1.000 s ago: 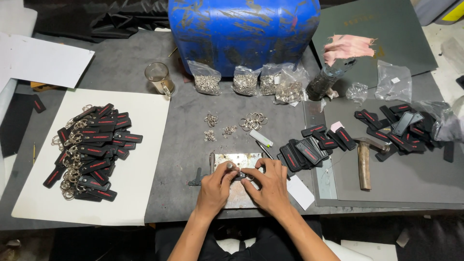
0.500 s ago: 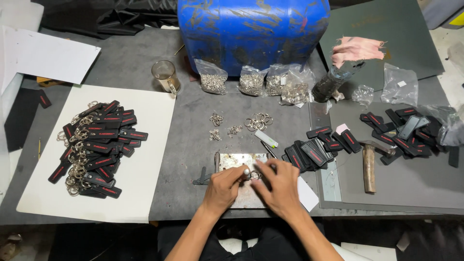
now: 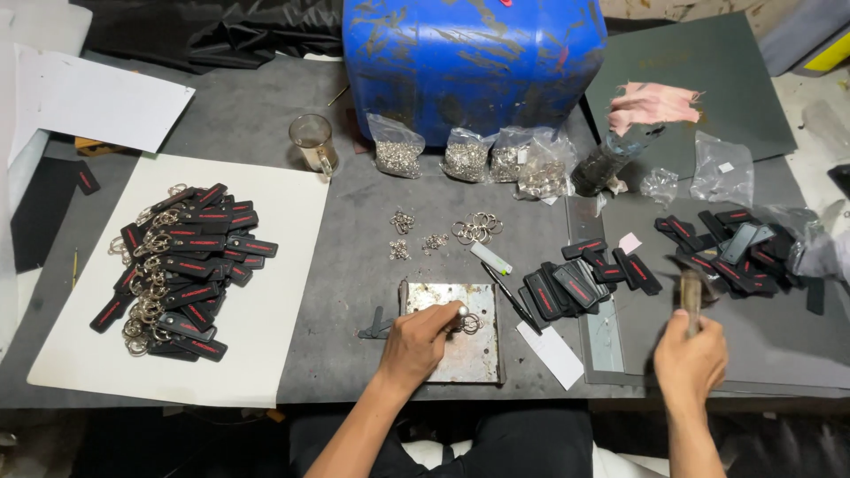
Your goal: Assembling leather keychains by attaching metal rings to leather straps using a hammer and punch tool.
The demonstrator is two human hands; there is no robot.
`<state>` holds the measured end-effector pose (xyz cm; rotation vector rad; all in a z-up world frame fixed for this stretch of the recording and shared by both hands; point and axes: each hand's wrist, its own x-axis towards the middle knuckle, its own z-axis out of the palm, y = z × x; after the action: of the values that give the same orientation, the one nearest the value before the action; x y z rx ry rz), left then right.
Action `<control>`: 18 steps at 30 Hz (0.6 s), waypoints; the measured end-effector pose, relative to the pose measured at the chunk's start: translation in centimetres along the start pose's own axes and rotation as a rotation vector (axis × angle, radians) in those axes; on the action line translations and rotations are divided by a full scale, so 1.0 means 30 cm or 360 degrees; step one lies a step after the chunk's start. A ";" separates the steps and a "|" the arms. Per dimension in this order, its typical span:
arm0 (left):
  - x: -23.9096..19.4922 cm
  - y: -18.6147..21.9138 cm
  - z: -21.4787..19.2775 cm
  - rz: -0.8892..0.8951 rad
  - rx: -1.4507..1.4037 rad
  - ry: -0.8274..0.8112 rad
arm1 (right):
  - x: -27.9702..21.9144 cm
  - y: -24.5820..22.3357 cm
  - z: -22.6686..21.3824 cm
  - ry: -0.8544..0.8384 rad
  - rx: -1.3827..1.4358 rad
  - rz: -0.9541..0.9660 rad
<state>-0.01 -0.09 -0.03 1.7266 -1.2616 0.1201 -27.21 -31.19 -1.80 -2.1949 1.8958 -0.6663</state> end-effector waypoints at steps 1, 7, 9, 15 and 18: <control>-0.004 -0.001 0.000 -0.0007 0.0030 -0.0002 | 0.011 0.008 -0.005 0.0001 0.0284 0.0117; -0.009 -0.010 0.010 0.0003 0.0011 -0.0019 | -0.326 -0.314 -0.279 -0.0164 0.1383 -0.0273; -0.016 -0.013 0.010 0.0000 -0.0002 -0.0021 | -0.419 -0.335 -0.245 -0.0243 0.1427 -0.0614; -0.013 -0.007 0.006 0.0009 -0.0021 0.0005 | -0.506 -0.477 -0.285 -0.1131 0.0148 -0.0802; -0.014 -0.011 0.013 0.0026 -0.0028 0.0041 | -0.473 -0.450 -0.358 -0.0976 0.0493 -0.0702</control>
<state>-0.10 -0.08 -0.68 1.6947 -1.2544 0.1400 -21.08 -13.25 10.03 -2.2640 0.9601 -0.2589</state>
